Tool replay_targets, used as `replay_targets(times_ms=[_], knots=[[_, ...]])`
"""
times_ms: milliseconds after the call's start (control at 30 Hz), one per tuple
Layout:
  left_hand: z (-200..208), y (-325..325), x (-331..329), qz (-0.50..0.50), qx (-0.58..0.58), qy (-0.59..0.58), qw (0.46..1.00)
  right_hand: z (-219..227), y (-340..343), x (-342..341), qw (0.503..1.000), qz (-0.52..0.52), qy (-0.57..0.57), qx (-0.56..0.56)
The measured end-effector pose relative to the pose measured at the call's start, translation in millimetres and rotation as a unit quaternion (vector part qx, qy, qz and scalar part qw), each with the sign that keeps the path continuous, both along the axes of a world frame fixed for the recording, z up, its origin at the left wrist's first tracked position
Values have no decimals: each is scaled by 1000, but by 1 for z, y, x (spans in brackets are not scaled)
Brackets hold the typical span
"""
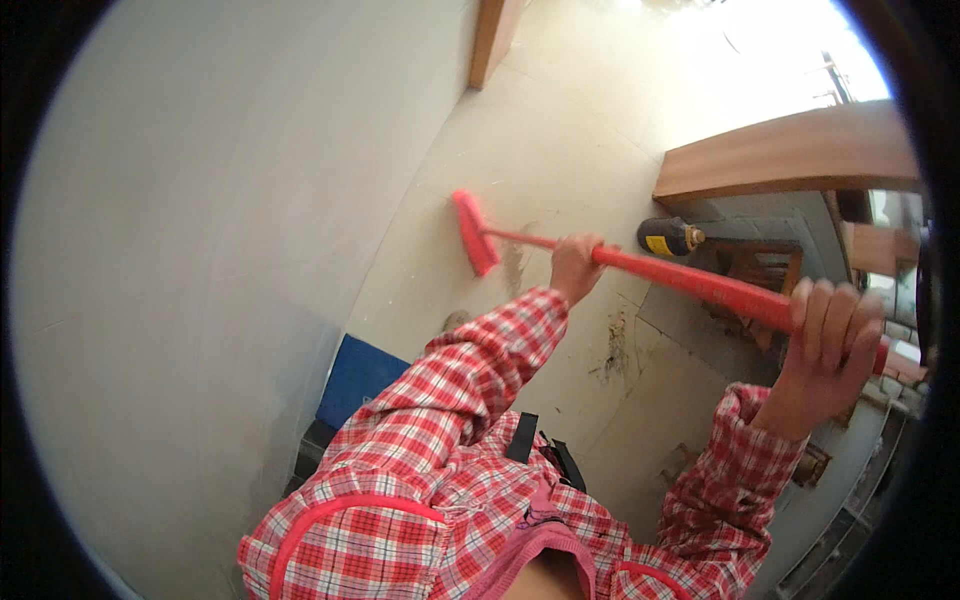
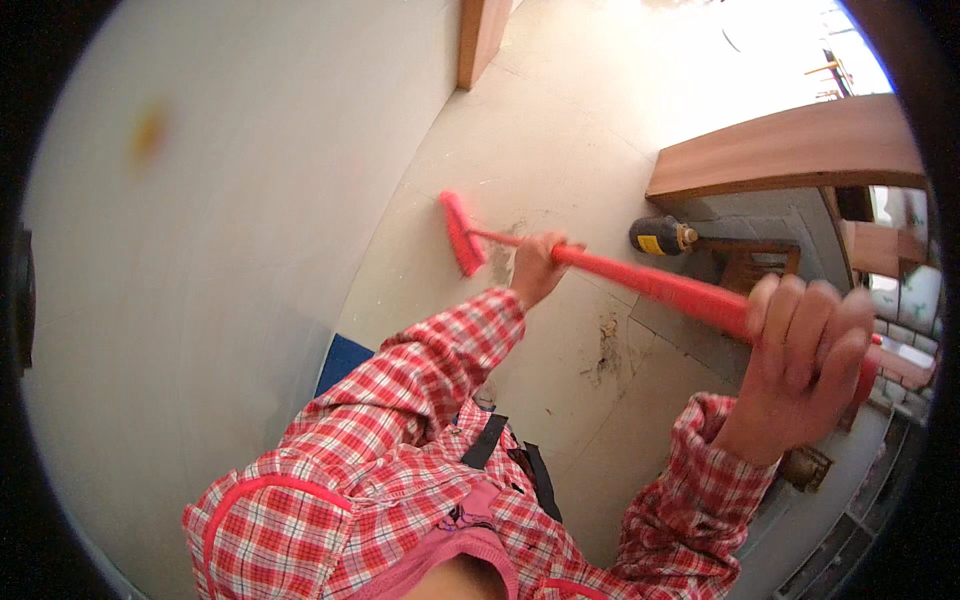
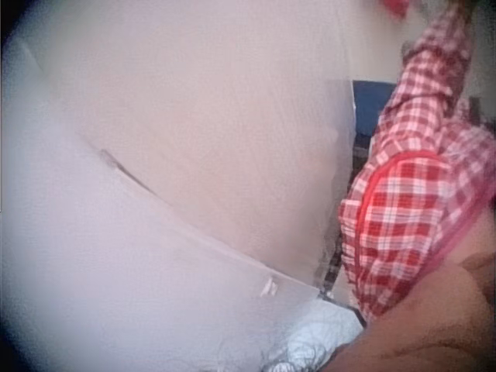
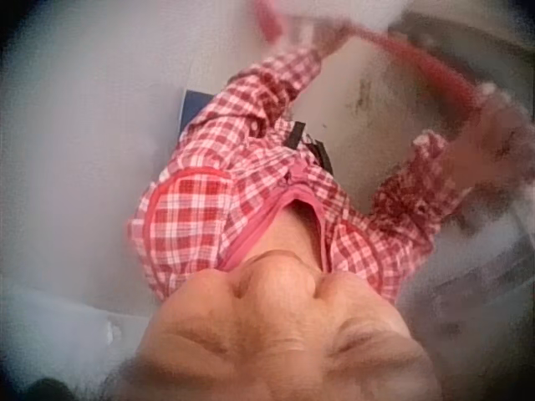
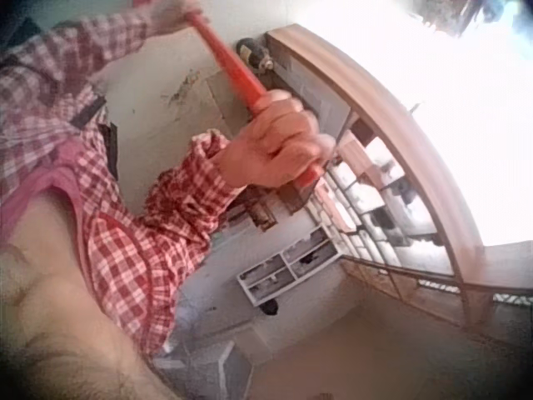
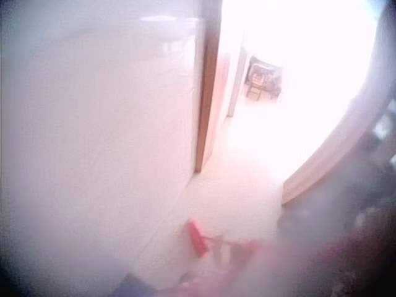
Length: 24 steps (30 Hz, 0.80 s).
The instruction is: The person sweeps the tiled floor with a red broom, moving debris toward a central area. They briefly lift a blue mat to sweep underneath it and reposition a wooden chair to access the space beneath before continuing to sweep.
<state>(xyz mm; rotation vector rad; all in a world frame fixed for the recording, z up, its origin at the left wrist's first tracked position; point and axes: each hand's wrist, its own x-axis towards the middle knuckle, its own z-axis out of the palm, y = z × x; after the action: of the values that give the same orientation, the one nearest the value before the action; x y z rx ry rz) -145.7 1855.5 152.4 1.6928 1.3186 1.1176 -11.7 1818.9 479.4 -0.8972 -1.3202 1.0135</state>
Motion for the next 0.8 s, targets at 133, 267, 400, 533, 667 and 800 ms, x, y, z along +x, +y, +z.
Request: replay_targets(times_ms=[133,267,400,533,667,800], knots=[[44,36,36,-127,-23,-116,985,28,-10,24,982,-86,-158,58],[122,50,17,-132,-80,-313,937,-4,-33,-7,971,-156,-184,4],[164,-6,-7,-190,-173,-339,905,-131,-132,-13,913,-202,-350,-61],[150,-127,-41,-319,-174,-187,913,-231,-236,-53,874,-303,-370,-88],[167,-214,-54,-479,-254,-293,787,-323,-339,-61,805,-336,-397,-286],[187,-241,-12,-582,-267,-352,683,-418,-507,-24,659,-444,-404,-453]])
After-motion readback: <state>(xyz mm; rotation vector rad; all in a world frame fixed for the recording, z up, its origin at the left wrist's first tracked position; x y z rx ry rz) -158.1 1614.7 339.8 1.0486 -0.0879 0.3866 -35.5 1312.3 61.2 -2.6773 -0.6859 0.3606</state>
